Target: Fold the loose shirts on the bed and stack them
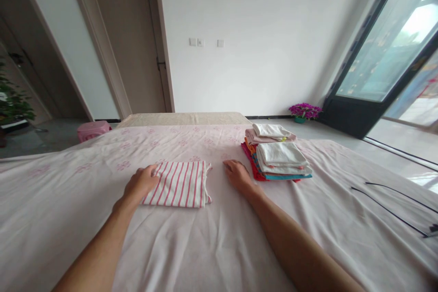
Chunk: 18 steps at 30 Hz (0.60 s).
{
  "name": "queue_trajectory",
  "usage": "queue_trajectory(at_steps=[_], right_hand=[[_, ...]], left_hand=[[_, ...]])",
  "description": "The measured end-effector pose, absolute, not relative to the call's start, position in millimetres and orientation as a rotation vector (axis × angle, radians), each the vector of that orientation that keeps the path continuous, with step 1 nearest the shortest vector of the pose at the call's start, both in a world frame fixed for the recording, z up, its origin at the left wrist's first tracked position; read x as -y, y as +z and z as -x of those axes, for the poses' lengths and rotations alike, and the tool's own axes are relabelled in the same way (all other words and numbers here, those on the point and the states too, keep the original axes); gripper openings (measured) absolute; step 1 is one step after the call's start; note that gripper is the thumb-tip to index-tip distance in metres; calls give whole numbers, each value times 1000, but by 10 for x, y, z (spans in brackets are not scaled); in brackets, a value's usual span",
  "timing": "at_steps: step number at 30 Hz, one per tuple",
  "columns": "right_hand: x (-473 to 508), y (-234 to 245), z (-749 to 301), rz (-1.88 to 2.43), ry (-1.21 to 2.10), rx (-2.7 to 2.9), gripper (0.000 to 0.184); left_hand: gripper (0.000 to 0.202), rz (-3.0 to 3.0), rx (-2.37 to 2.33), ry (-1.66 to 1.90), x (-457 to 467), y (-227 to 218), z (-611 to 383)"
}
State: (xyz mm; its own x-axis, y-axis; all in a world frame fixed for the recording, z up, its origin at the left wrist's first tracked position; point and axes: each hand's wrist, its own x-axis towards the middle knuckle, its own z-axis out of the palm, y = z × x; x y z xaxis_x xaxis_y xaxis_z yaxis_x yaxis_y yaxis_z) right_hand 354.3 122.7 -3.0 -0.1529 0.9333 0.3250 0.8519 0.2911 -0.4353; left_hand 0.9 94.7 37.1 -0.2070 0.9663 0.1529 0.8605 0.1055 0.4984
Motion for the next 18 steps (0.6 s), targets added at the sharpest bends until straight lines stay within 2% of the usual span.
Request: queue_trajectory(at_steps=[3,7,10,18], right_hand=[[-1189,-9,-3524,1601,156,2083,35],[-1159,18,-3517,1587,136,2111,34],[-1147,30,-3519,1587,126,2126,34],[-1137,66,-3526,1580,124,2160,32]], left_hand=[[37,-2024,-2271,678,-873,433,-257],[27,-2178,-1793,537,-673,549,-686],[33,-2311,-1606,372,-456,585,-957],[18,-2511,-1754,129,-258,599,-1187]])
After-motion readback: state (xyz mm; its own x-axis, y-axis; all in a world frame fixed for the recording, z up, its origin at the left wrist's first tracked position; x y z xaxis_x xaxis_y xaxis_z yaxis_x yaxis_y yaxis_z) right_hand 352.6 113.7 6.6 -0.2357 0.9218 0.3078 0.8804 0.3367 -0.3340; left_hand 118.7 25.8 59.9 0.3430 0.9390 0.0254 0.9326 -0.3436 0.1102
